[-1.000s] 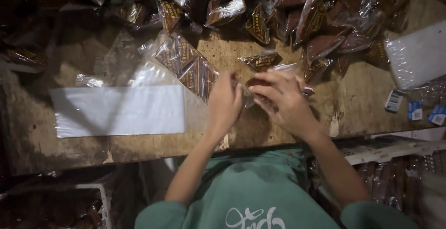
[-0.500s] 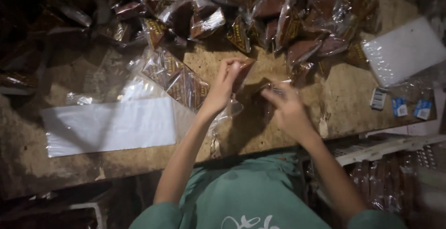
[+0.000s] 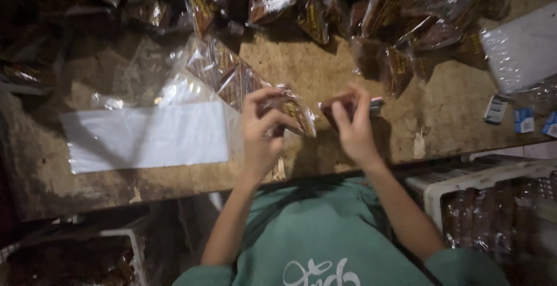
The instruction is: The person is packaging small triangular food items into plastic bags and stapling them shut.
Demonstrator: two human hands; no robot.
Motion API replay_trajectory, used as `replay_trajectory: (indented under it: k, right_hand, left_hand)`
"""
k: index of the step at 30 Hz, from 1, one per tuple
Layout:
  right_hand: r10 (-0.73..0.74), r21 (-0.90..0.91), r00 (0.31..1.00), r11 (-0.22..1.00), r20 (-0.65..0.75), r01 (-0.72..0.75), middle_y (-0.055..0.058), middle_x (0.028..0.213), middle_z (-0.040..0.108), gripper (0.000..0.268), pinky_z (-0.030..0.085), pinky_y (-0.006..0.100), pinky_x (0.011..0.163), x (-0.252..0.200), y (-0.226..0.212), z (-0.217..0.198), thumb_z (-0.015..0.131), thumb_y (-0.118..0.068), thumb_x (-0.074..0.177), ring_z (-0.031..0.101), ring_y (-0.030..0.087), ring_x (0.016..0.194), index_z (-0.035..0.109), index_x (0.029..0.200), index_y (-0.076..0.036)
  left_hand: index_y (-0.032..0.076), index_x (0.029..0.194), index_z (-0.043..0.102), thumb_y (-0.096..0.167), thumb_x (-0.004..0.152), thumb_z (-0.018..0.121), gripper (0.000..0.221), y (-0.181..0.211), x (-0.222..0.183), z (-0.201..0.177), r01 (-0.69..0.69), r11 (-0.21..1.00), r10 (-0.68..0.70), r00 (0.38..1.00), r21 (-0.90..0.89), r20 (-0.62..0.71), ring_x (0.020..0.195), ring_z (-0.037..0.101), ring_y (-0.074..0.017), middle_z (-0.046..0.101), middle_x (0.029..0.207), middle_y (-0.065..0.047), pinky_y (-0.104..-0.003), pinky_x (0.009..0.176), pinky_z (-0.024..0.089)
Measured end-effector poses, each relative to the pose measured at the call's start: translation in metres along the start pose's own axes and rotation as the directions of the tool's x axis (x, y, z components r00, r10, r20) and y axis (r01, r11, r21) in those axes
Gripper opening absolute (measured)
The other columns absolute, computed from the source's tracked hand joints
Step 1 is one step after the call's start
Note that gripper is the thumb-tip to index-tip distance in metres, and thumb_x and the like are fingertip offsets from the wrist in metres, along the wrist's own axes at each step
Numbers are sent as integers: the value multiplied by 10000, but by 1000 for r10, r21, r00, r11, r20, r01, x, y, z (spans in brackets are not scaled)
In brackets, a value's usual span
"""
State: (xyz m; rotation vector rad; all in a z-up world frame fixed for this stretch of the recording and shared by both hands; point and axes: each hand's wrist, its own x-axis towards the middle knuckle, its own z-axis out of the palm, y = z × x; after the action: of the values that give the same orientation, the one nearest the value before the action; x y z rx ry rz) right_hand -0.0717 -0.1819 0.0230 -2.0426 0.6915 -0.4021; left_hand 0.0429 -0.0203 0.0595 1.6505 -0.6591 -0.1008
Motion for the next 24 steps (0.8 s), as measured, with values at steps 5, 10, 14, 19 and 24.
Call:
replay_trajectory:
  k: [5,10,14,19,24]
  right_hand:
    - [-98,499,992,865,79,46,103,1284,552,563,449,363,1098,-5,-34,15,659,-126,992,561,179,1190,342,1456,-85]
    - [-444,-254,895,861,43,440,212,1305,537,821,505,479,1023,-20,61,15,855,-190,785,592,365,1159,378,1431,-18]
    - [-241,-546,970,808,35,221,476,1369,501,965,319,603,1158,12,63,-22,745,-331,953,483,551,1323,147,1593,75]
    - [-73,-289,979,949,190,127,349,1195,600,756,381,577,1090,-3,77,-24,686,-150,797,586,480,1161,351,1433,86]
    - [-56,334,741,914,669,-232,195,970,773,780,605,492,802,-10,-13,-2,534,-19,661,765,338,823,561,1441,-20]
  left_hand:
    - [105,699,625,60,895,718,222,-22,-23,45,-257,928,266,964,270,5,1127,628,-231,687,1167,-21,-387,997,472]
    - [157,1007,662,193,731,774,300,-53,-41,8,-292,597,95,951,747,295,949,578,-279,598,1071,-82,-408,758,448]
    - [85,1002,680,109,871,725,140,-70,-54,0,-291,495,61,951,819,302,808,625,-261,627,908,-85,-335,687,471]
    - [108,1033,682,145,897,737,151,-55,-63,-5,-158,675,17,980,720,199,809,630,-237,620,924,-52,-319,697,504]
    - [115,1062,614,90,960,639,108,-47,-75,4,20,794,-88,993,608,82,776,635,-226,554,909,-44,-299,718,541]
